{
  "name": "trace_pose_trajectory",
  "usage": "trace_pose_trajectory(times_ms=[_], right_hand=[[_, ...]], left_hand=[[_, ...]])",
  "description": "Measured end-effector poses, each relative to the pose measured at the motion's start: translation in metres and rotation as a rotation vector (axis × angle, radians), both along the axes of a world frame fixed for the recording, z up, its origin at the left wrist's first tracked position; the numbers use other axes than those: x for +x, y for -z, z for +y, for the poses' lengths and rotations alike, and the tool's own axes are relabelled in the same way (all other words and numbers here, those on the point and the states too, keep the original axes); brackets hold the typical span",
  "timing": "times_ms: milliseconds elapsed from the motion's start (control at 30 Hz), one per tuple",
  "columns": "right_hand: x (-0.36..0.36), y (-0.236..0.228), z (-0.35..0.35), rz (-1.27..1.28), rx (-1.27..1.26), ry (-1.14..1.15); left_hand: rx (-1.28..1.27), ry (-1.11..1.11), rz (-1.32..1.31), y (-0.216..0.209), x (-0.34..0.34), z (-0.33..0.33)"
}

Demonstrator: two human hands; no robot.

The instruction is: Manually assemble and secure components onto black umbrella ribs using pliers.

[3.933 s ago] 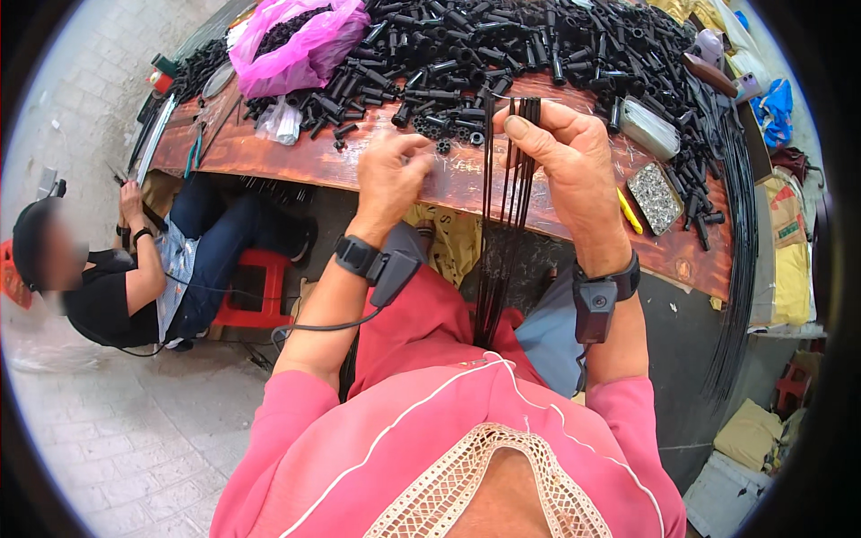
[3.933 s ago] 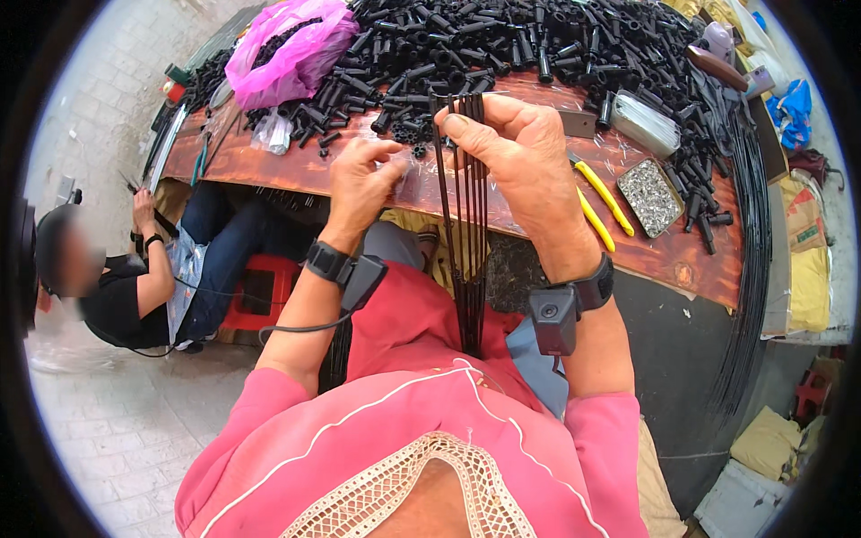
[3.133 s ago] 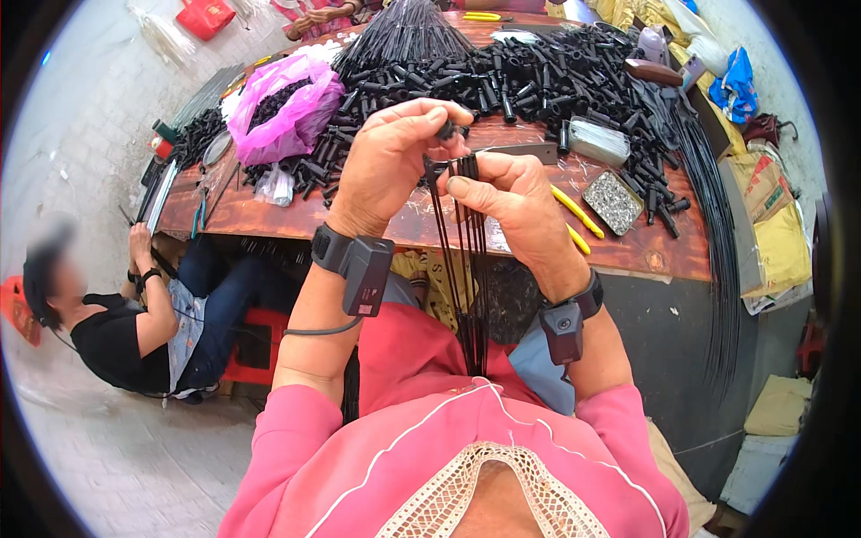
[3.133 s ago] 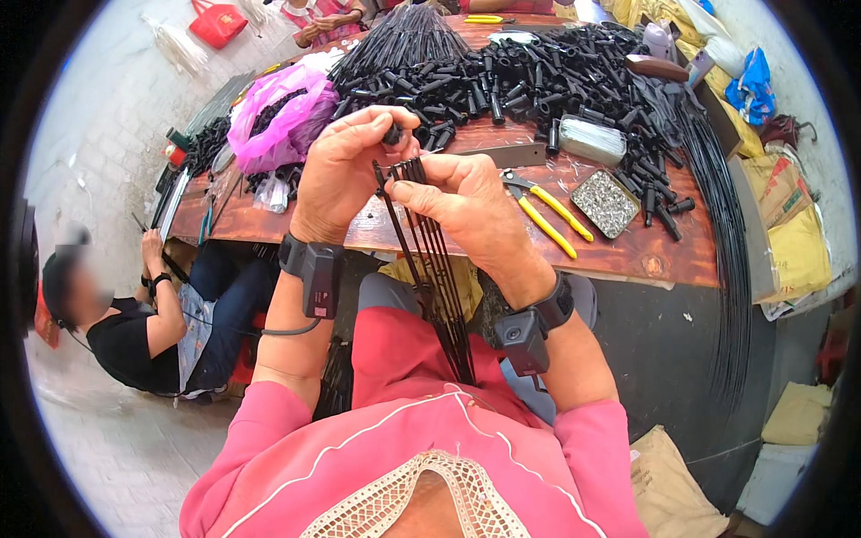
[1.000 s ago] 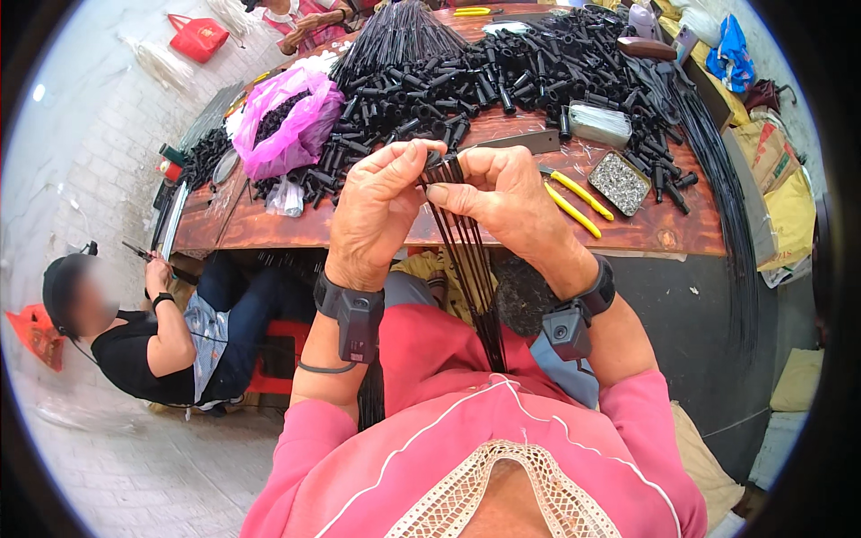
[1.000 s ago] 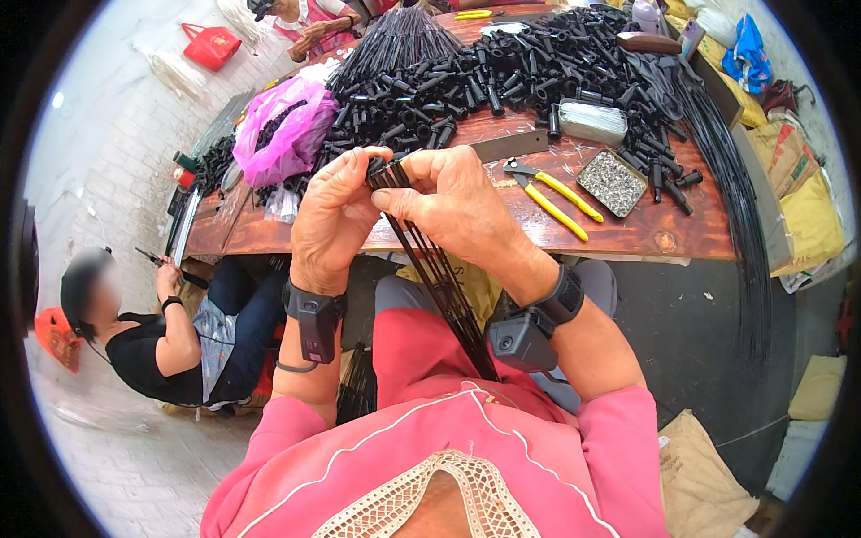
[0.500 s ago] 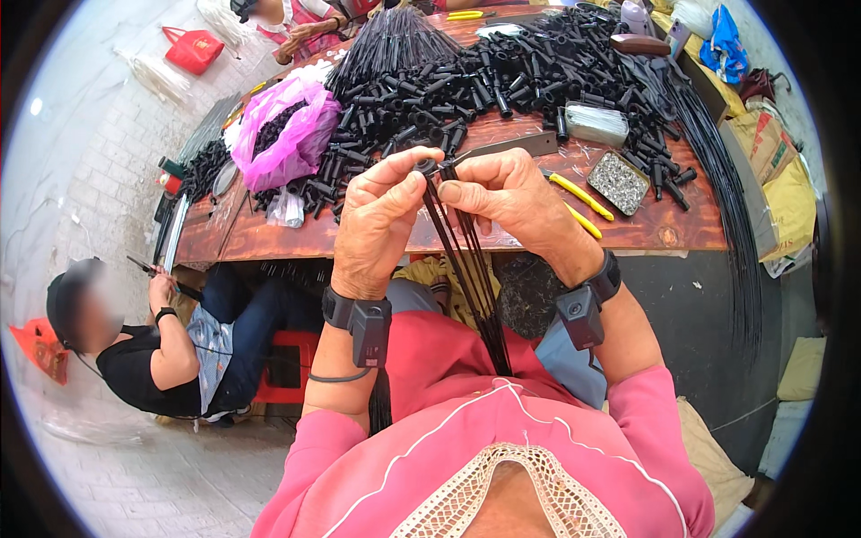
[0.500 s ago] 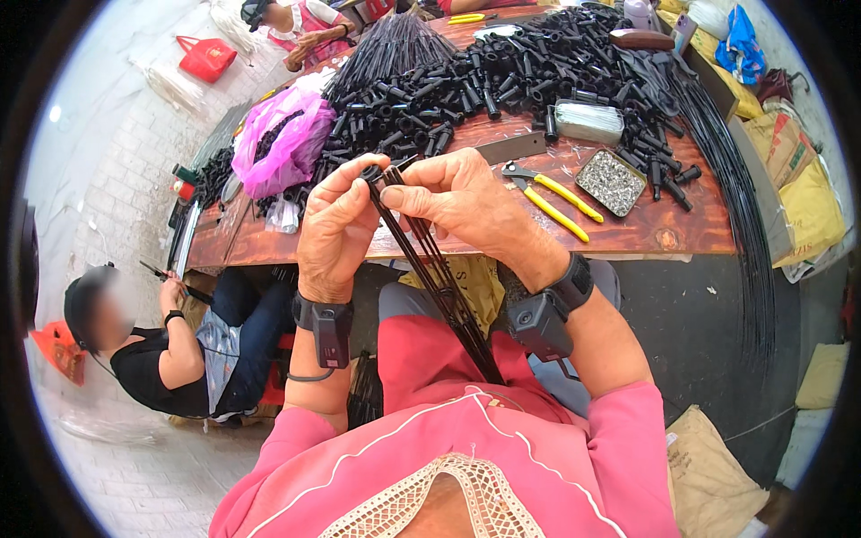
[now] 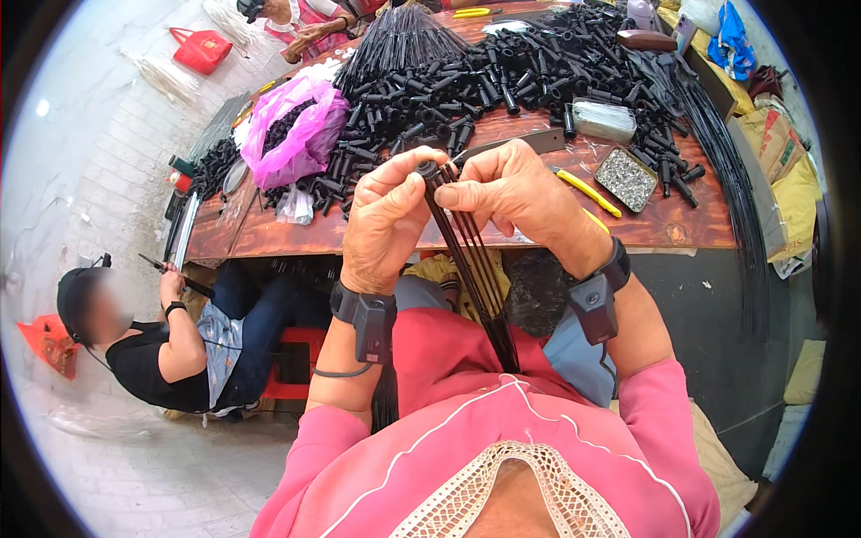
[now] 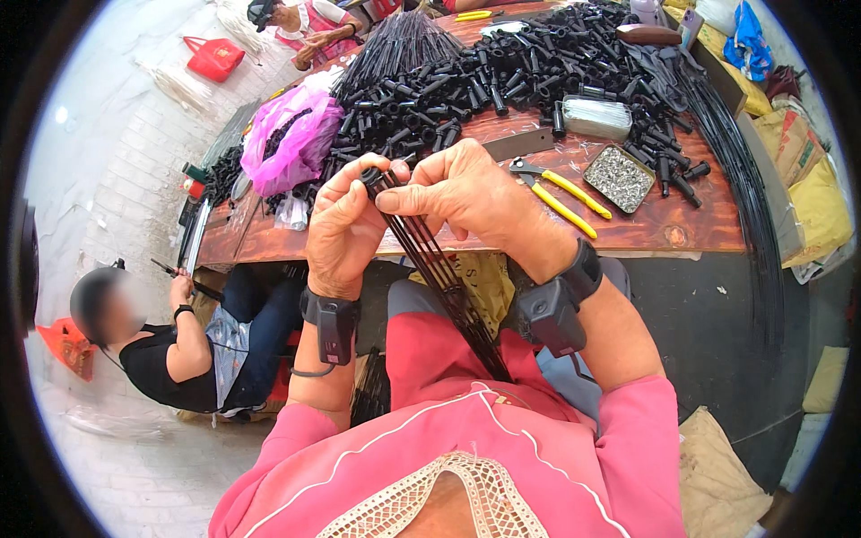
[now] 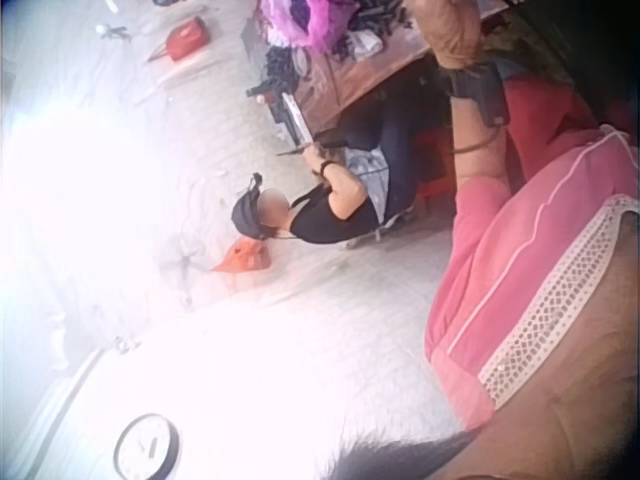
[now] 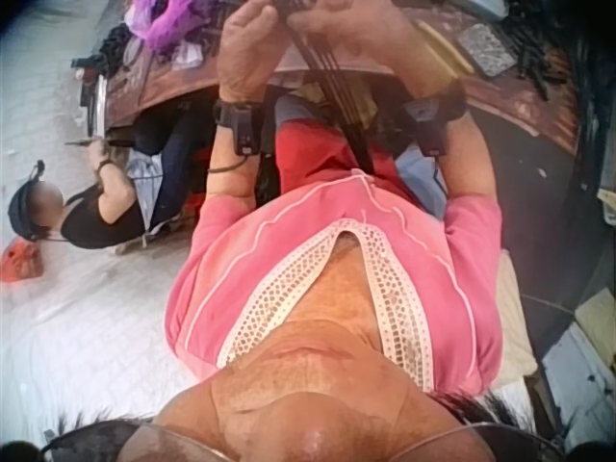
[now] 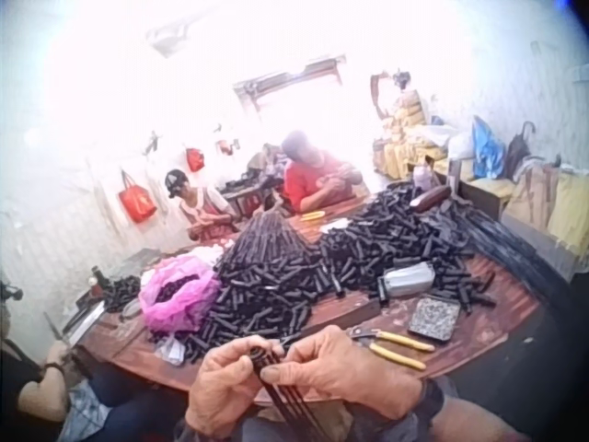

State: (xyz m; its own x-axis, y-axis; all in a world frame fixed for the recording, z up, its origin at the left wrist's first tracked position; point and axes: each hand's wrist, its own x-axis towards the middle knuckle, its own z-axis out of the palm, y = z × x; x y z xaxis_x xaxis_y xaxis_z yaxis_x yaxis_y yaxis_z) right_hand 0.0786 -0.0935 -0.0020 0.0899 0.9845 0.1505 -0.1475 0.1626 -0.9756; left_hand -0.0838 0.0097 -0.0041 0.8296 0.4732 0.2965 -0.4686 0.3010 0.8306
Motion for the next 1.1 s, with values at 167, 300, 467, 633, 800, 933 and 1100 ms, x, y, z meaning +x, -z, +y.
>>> trace_pose_trajectory(times_ms=[167, 300, 467, 633, 800, 933, 1100], right_hand=[[0.003, -0.005, -0.002, 0.047, -0.023, -0.105], [0.007, -0.006, -0.002, 0.085, -0.061, -0.232], [0.004, -0.008, 0.003, 0.14, -0.055, -0.414], [0.008, -0.008, 0.009, 0.136, -0.095, -0.483], [-0.01, 0.002, 0.01, -0.13, 0.049, 0.023], [-0.021, -0.001, 0.002, -0.448, 0.221, 0.363], [0.006, 0.017, 0.01, -0.398, 0.156, 0.264]], left_hand=[[0.097, 0.04, -0.007, 0.003, 0.0, 0.007], [0.309, 0.039, -0.02, 0.0, 0.0, 0.012], [0.563, 0.127, -0.045, -0.011, -0.006, 0.023], [0.625, 0.021, 0.042, -0.019, -0.012, 0.012], [0.321, -0.451, 0.327, -0.026, -0.013, -0.02], [0.223, -0.613, 0.27, -0.022, -0.001, -0.031], [-0.123, -0.546, 0.134, 0.009, 0.002, -0.021]])
